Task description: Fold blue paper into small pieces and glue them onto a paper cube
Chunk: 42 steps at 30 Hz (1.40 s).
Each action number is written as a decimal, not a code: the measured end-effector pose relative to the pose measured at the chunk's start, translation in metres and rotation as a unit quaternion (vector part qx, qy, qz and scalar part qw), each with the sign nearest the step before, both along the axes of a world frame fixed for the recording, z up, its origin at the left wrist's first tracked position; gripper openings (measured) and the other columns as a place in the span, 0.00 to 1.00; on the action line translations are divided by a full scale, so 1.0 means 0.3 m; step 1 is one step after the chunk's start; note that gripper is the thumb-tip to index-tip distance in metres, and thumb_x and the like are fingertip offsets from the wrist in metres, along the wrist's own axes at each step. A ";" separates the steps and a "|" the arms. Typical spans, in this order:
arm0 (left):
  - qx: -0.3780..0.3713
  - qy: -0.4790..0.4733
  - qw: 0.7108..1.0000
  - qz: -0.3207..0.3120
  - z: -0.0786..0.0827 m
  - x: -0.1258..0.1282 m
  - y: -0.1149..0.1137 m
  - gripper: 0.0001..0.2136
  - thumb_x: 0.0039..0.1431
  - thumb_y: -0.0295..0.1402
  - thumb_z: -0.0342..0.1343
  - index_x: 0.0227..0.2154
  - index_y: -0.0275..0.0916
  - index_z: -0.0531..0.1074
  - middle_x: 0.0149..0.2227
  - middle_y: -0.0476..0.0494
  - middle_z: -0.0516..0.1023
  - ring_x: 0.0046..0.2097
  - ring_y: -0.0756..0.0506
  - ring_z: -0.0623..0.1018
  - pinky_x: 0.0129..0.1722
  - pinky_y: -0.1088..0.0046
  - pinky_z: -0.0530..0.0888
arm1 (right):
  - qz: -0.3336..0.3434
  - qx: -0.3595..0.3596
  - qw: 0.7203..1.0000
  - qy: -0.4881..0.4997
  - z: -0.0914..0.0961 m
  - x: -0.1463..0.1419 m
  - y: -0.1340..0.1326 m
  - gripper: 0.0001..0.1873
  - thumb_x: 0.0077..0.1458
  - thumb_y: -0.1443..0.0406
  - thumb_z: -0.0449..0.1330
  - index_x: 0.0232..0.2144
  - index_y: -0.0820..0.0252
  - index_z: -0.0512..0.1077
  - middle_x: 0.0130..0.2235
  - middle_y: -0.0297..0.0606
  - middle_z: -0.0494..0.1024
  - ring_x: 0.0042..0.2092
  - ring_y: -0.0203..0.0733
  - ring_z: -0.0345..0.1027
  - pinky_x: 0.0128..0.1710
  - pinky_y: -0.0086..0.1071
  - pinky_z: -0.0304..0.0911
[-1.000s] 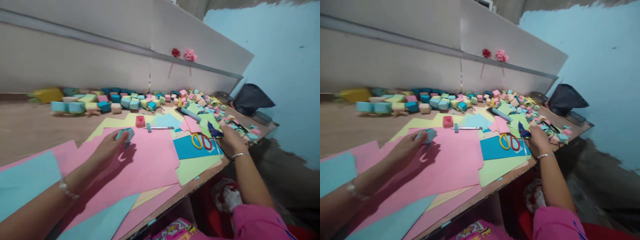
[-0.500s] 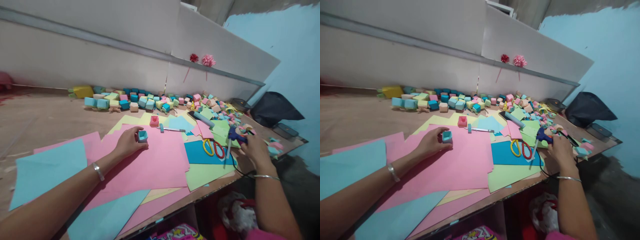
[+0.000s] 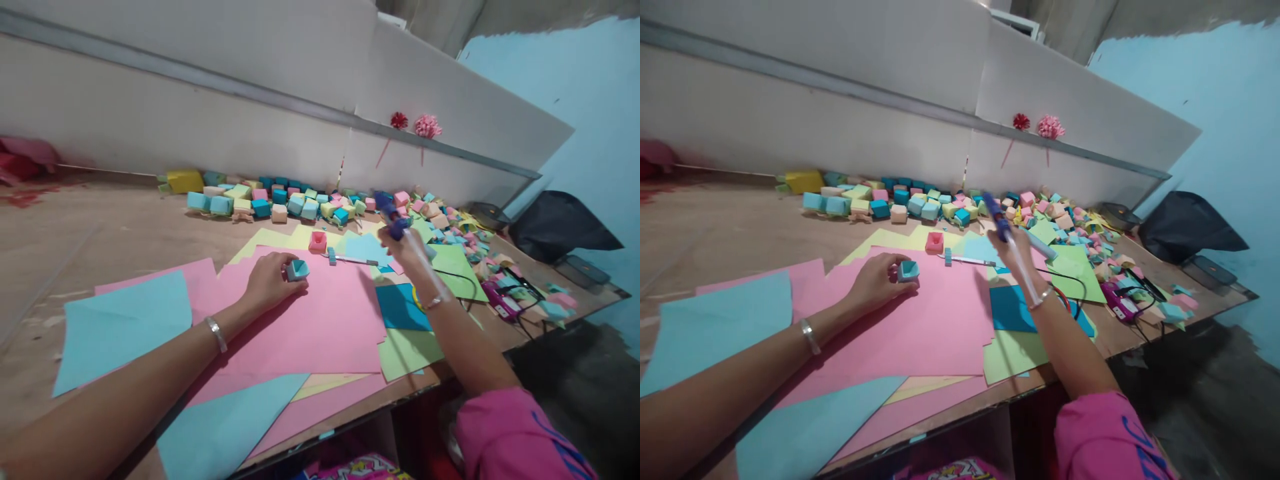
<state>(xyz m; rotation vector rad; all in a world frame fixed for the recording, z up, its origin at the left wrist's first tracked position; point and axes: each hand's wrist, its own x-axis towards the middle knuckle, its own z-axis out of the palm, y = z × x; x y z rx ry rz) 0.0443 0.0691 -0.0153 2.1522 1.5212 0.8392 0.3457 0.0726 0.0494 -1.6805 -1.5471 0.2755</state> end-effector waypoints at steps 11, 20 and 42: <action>0.244 -0.134 0.960 -0.039 0.038 0.017 -0.085 0.05 0.55 0.35 0.59 0.33 0.42 0.76 0.38 0.40 0.77 0.43 0.40 0.73 0.48 0.62 0.67 | 0.026 -0.081 0.994 -0.069 -0.198 -0.312 0.066 0.13 0.44 0.61 0.66 0.25 0.61 0.67 0.29 0.42 0.75 0.31 0.41 0.66 0.29 0.30 0.55; 0.053 -0.222 0.966 -0.123 0.067 0.068 -0.179 0.06 0.57 0.35 0.58 0.28 0.43 0.78 0.29 0.42 0.79 0.32 0.45 0.75 0.35 0.67 0.69 | 0.145 -0.049 0.982 0.106 -0.125 -0.254 -0.120 0.12 0.49 0.57 0.62 0.25 0.57 0.65 0.29 0.34 0.73 0.31 0.39 0.65 0.31 0.32 0.62; -0.316 -0.578 0.753 -0.001 0.099 0.073 -0.139 0.15 0.41 0.27 0.69 0.35 0.36 0.76 0.32 0.42 0.79 0.35 0.46 0.80 0.35 0.73 0.73 | 0.180 -0.101 0.950 0.234 -0.140 -0.238 -0.226 0.09 0.47 0.60 0.64 0.30 0.56 0.71 0.25 0.30 0.69 0.25 0.36 0.61 0.27 0.31 0.62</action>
